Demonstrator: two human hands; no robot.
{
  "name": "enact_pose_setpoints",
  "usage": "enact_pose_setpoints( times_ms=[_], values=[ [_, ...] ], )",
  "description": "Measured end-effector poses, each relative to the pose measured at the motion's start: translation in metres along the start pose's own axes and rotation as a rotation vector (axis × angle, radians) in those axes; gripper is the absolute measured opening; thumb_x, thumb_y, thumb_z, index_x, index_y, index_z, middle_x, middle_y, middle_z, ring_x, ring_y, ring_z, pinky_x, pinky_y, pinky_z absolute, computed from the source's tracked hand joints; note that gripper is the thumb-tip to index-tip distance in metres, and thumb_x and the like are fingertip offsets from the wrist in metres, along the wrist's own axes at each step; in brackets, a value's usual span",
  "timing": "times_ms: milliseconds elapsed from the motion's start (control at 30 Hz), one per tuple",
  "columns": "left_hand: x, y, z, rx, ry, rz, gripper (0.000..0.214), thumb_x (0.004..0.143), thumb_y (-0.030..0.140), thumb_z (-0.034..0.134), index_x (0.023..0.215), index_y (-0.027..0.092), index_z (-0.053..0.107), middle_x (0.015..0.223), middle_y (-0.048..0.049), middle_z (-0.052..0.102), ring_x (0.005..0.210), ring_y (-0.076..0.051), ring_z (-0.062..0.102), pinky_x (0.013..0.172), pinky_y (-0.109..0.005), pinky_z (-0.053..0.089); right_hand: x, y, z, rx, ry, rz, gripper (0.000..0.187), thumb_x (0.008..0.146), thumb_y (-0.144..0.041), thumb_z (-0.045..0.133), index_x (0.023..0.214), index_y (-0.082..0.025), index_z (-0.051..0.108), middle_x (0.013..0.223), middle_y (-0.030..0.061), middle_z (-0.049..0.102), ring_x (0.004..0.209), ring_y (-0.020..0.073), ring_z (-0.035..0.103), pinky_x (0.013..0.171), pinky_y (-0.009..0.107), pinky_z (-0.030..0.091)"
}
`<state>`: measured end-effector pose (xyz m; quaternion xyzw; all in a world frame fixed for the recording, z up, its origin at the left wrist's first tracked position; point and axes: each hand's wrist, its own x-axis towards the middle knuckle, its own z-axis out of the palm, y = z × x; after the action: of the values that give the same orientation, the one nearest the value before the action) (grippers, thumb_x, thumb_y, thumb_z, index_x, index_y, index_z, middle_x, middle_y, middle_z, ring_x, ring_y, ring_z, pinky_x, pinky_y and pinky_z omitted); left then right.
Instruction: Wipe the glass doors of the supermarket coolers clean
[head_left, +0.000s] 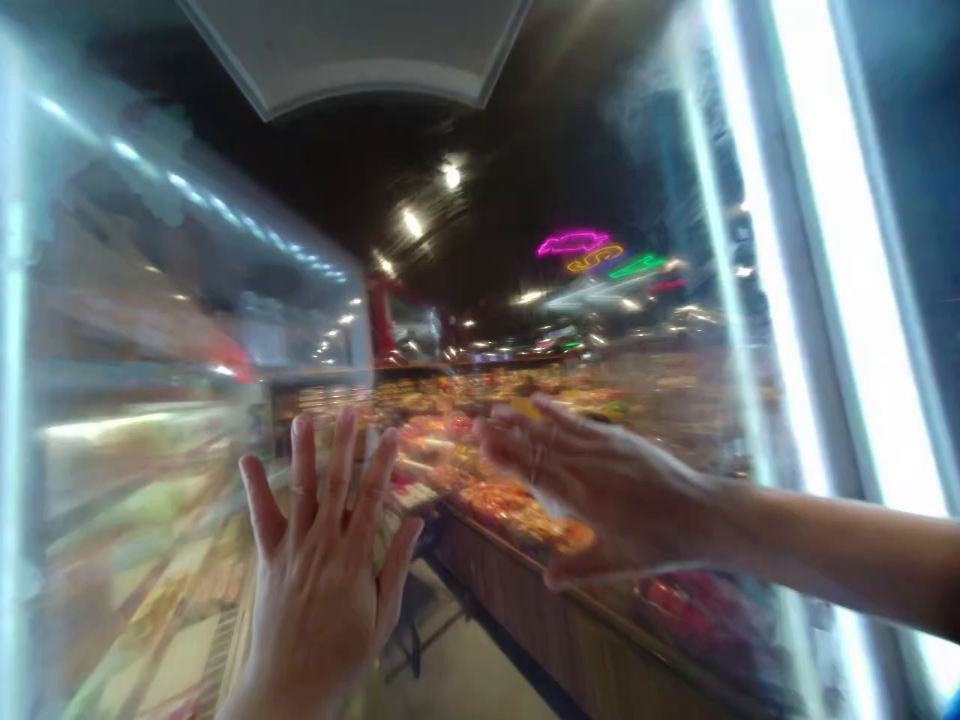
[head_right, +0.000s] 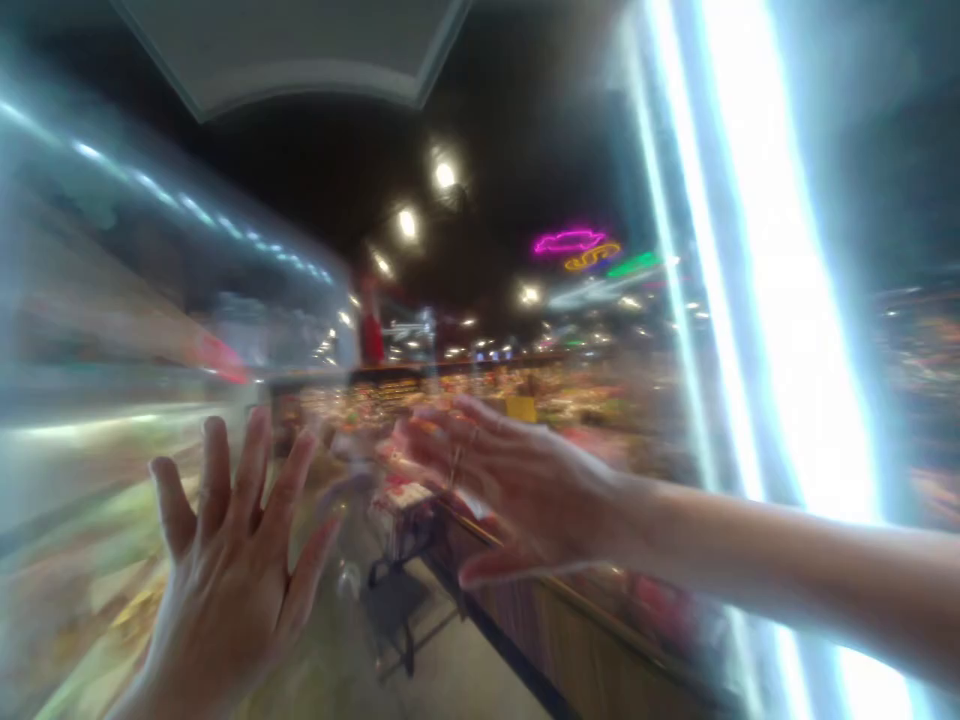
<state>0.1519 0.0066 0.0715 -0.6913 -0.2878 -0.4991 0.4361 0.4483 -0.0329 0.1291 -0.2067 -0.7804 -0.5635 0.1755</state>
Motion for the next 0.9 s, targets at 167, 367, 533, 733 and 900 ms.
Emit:
enact_pose_setpoints(
  times_ms=[167, 367, 533, 733, 900],
  values=[
    [0.018, 0.041, 0.014, -0.018, -0.018, 0.022, 0.079, 0.1, 0.04, 0.053, 0.167, 0.029, 0.012, 0.177, -0.0032, 0.002, 0.164, -0.031, -0.006, 0.131, -0.059, -0.01, -0.026, 0.019, -0.011, -0.039, 0.028, 0.17, 0.099, 0.099, -0.072, 0.032, 0.166, -0.007, 0.001, 0.173, 0.0135, 0.012, 0.161, 0.0279, 0.006, 0.132, 0.051, 0.013],
    [0.027, 0.071, 0.022, -0.019, -0.004, 0.03, 0.08, 0.1, 0.04, 0.053, 0.167, 0.028, 0.011, 0.177, -0.0028, -0.001, 0.163, -0.032, -0.007, 0.131, -0.059, -0.01, -0.064, 0.015, -0.015, -0.024, 0.016, 0.139, 0.091, 0.095, -0.071, 0.049, 0.167, -0.035, 0.006, 0.175, 0.0017, 0.012, 0.16, 0.0264, 0.012, 0.13, 0.056, 0.015],
    [0.023, 0.075, 0.018, 0.012, -0.025, -0.001, 0.081, 0.099, 0.038, 0.054, 0.167, 0.029, 0.011, 0.177, -0.0026, -0.002, 0.163, -0.033, -0.007, 0.131, -0.061, -0.009, -0.088, 0.01, -0.011, 0.063, -0.047, 0.004, 0.077, 0.102, -0.052, 0.045, 0.167, -0.026, 0.013, 0.17, -0.0019, 0.025, 0.16, 0.0159, 0.012, 0.131, 0.042, 0.025],
    [0.016, 0.064, 0.013, 0.034, 0.001, -0.021, 0.079, 0.1, 0.034, 0.052, 0.167, 0.03, 0.01, 0.177, -0.003, 0.001, 0.164, -0.032, -0.005, 0.131, -0.06, -0.009, -0.062, 0.026, -0.015, -0.039, 0.078, 0.218, 0.083, 0.102, -0.022, 0.046, 0.166, -0.018, -0.007, 0.169, 0.0079, 0.019, 0.159, 0.0209, 0.011, 0.132, 0.049, 0.016],
    [0.005, 0.041, 0.007, 0.075, -0.017, -0.03, 0.079, 0.1, 0.032, 0.053, 0.167, 0.027, 0.012, 0.177, -0.0052, 0.002, 0.164, -0.034, -0.004, 0.131, -0.062, -0.007, -0.031, 0.006, -0.005, 0.092, 0.04, -0.039, 0.079, 0.098, -0.025, 0.046, 0.167, -0.017, 0.007, 0.164, -0.0005, 0.035, 0.156, 0.0099, 0.023, 0.125, 0.024, 0.036]
  ],
)
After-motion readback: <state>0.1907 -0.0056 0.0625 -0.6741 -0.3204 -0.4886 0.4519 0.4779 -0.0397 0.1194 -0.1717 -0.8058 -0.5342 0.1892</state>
